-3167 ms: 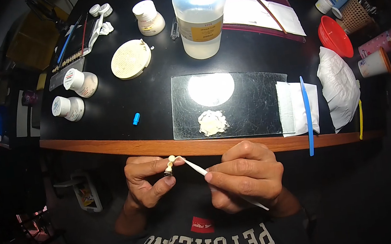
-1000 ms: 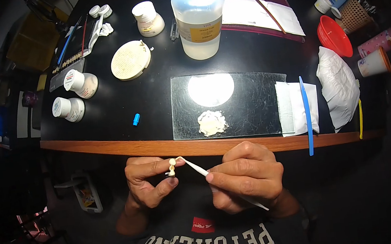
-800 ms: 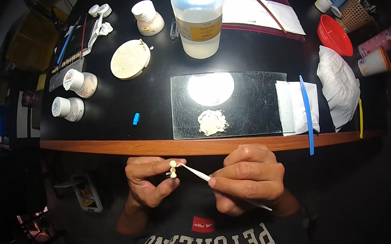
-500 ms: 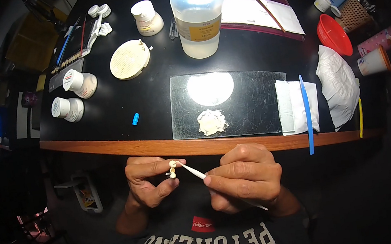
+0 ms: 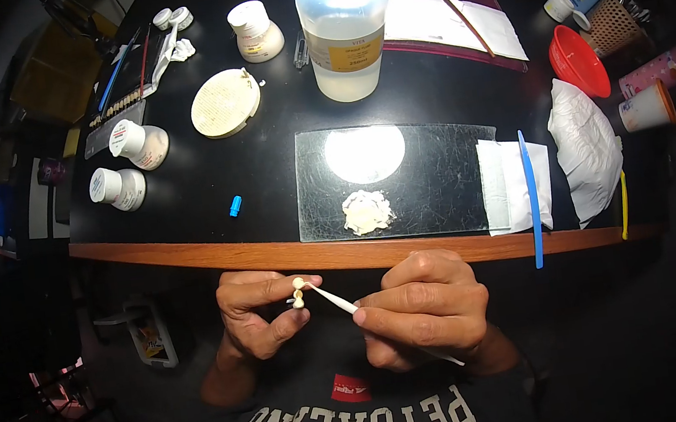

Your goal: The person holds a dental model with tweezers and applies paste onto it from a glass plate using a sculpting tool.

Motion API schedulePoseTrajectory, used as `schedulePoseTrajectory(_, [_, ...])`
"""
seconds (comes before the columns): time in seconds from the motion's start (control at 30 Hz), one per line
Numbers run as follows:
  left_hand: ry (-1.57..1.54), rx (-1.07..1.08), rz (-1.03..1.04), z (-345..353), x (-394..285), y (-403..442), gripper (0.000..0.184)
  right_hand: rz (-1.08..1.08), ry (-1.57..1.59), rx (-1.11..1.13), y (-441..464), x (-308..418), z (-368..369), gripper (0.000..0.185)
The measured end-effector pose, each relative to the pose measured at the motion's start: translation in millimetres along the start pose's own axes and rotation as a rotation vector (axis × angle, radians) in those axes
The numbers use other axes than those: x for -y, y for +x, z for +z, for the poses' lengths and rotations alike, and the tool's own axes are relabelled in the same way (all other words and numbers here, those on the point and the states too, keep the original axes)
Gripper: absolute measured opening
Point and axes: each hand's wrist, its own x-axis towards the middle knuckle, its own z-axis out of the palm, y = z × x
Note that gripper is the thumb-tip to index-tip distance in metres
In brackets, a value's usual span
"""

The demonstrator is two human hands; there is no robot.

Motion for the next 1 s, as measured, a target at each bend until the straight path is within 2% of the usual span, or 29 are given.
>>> schedulePoseTrajectory(0.37, [0.0, -0.004, -0.006, 0.2, 0.3, -1.2, 0.036, 0.001, -0.014, 0.004, -1.0, -0.3, -0.9, 0.021])
schedulePoseTrajectory(0.47, [0.054, 0.018, -0.145, -2.8, -7.0, -4.3, 0.037, 0.003, -0.013, 0.004, -1.2, 0.6, -1.0, 0.021])
schedulePoseTrajectory(0.57, [0.056, 0.027, -0.155, -3.6, -7.9, -4.4, 0.036, -0.003, -0.002, 0.009, -0.3, 0.2, -0.6, 0.021])
schedulePoseTrajectory(0.67, [0.049, 0.017, -0.141, -2.3, -6.4, -4.3, 0.036, 0.001, -0.009, 0.008, -1.2, 0.1, -1.1, 0.021])
schedulePoseTrajectory(0.77, [0.013, 0.0, -0.005, -0.4, 0.0, -1.0, 0.037, 0.002, -0.007, 0.002, 0.5, 1.4, -0.8, 0.022])
schedulePoseTrajectory(1.0, [0.013, 0.007, -0.014, -1.2, -1.3, -1.1, 0.037, 0.004, -0.017, 0.02, 1.3, 0.8, -1.9, 0.018])
